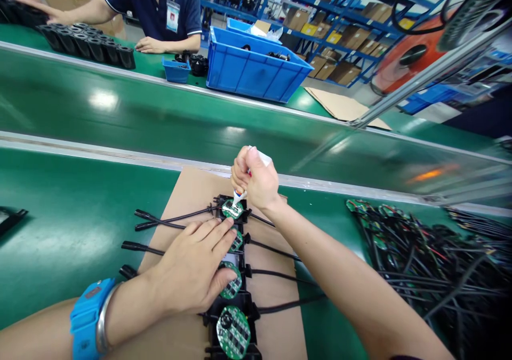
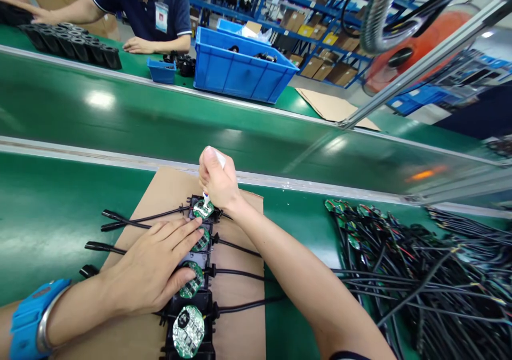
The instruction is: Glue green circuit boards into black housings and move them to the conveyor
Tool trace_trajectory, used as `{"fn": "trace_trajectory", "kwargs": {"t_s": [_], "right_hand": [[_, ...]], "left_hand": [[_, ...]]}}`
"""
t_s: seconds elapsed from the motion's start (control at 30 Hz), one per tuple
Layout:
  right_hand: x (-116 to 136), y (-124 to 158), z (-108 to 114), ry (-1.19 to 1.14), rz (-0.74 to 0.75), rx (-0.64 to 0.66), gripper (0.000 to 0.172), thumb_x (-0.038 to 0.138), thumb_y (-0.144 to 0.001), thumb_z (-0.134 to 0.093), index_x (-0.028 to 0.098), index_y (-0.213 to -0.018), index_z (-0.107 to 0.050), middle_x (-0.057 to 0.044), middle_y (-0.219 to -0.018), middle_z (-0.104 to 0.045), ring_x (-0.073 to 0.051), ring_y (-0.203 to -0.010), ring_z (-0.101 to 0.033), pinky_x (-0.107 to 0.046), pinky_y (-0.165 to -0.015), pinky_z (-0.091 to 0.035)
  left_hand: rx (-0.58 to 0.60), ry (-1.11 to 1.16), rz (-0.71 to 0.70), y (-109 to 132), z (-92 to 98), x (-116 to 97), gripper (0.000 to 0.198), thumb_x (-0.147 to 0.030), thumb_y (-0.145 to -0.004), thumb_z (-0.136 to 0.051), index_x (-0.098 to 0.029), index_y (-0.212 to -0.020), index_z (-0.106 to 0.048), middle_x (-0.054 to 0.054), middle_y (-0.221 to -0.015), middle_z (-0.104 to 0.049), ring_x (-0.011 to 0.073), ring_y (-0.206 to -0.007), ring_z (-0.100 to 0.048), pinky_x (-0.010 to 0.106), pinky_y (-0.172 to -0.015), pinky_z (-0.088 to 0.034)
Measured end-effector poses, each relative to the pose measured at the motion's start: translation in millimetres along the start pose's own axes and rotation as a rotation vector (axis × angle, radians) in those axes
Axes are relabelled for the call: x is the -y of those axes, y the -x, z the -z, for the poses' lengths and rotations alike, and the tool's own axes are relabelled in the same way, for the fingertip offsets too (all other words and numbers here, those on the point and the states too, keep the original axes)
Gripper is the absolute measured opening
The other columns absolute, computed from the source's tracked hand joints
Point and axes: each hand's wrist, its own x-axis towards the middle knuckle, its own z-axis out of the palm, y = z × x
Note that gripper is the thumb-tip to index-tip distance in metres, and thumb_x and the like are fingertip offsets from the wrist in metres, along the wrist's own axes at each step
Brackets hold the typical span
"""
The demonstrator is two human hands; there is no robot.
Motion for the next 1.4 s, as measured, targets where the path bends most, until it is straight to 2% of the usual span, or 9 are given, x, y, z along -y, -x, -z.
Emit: {"fn": "trace_trajectory", "kwargs": {"t_s": [0.1, 0.2, 0.3, 0.4, 0.5, 0.63, 1.13, 1.4], "right_hand": [[10, 5, 6, 0.02, 0.021, -0.021, 0.051, 0.065, -0.082, -0.055, 0.022, -0.061, -0.038, 0.009, -0.045, -0.027, -0.006, -0.035, -0.029, -0.022, -0.035, -0.035], [25, 18, 4, -0.036, 0.019, -0.03, 0.049, 0.063, -0.083, -0.054, 0.022, -0.062, -0.041, 0.007, -0.046, -0.035, -0.009, -0.038, -0.039, -0.023, -0.04, -0.04], [33, 35, -6, -0.163, -0.001, 0.01, 0.045, 0.057, -0.086, -0.055, 0.021, -0.062, -0.041, 0.008, -0.046, -0.033, -0.007, -0.036, -0.03, -0.02, -0.035, -0.033], [24, 48, -20, -0.255, -0.002, 0.059, 0.044, 0.054, -0.087, -0.055, 0.021, -0.061, -0.04, 0.009, -0.045, -0.026, -0.006, -0.035, -0.021, -0.018, -0.033, -0.026], [9, 53, -31, -0.286, -0.011, 0.076, 0.045, 0.052, -0.087, -0.056, 0.02, -0.06, -0.04, 0.009, -0.045, -0.024, -0.006, -0.035, -0.02, -0.018, -0.033, -0.022], [-3, 51, -36, -0.266, -0.043, 0.079, 0.045, 0.053, -0.087, -0.055, 0.02, -0.061, -0.04, 0.009, -0.046, -0.027, -0.005, -0.035, -0.02, -0.018, -0.034, -0.02], [16, 65, -22, -0.188, -0.045, 0.101, 0.043, 0.049, -0.092, -0.05, 0.019, -0.062, -0.041, 0.008, -0.048, -0.025, -0.006, -0.037, -0.021, -0.019, -0.035, -0.021], [18, 59, -12, -0.163, -0.045, 0.077, 0.046, 0.052, -0.089, -0.054, 0.019, -0.06, -0.04, 0.008, -0.046, -0.024, -0.005, -0.035, -0.021, -0.017, -0.033, -0.023]], "left_hand": [[-0.053, -0.022, -0.018, 1, 5.0, -5, 0.05, -0.041, -0.096, -0.041, -0.009, -0.134, -0.048, 0.014, -0.143, -0.046, 0.0322, -0.126, -0.044, 0.047, -0.102, -0.035], [-0.06, -0.051, -0.034, 7, 12.1, -19, 0.041, -0.035, -0.096, -0.039, -0.01, -0.124, -0.057, 0.013, -0.127, -0.06, 0.0284, -0.105, -0.056, 0.043, -0.09, -0.042], [-0.087, -0.12, -0.038, 19, 15.5, -33, 0.036, -0.03, -0.096, -0.04, -0.011, -0.116, -0.062, 0.01, -0.115, -0.066, 0.0232, -0.087, -0.058, 0.038, -0.08, -0.044], [-0.114, -0.172, -0.045, 28, 14.3, -37, 0.037, -0.031, -0.095, -0.043, -0.011, -0.121, -0.059, 0.01, -0.124, -0.063, 0.0237, -0.095, -0.056, 0.038, -0.083, -0.042], [-0.069, -0.155, -0.015, 31, 12.7, -33, 0.04, -0.033, -0.095, -0.042, -0.012, -0.127, -0.055, 0.01, -0.131, -0.058, 0.0249, -0.101, -0.054, 0.039, -0.085, -0.041], [-0.045, -0.141, -0.021, 30, 12.6, -29, 0.042, -0.033, -0.096, -0.04, -0.012, -0.128, -0.055, 0.011, -0.133, -0.056, 0.0254, -0.098, -0.054, 0.039, -0.083, -0.041], [-0.031, -0.125, -0.035, 32, 8.2, -26, 0.042, -0.033, -0.097, -0.038, -0.011, -0.129, -0.053, 0.011, -0.135, -0.055, 0.0246, -0.102, -0.054, 0.039, -0.081, -0.04], [-0.003, -0.115, -0.023, 33, 9.4, -27, 0.042, -0.032, -0.097, -0.038, -0.01, -0.131, -0.052, 0.011, -0.137, -0.054, 0.0254, -0.104, -0.054, 0.04, -0.084, -0.04]]}}
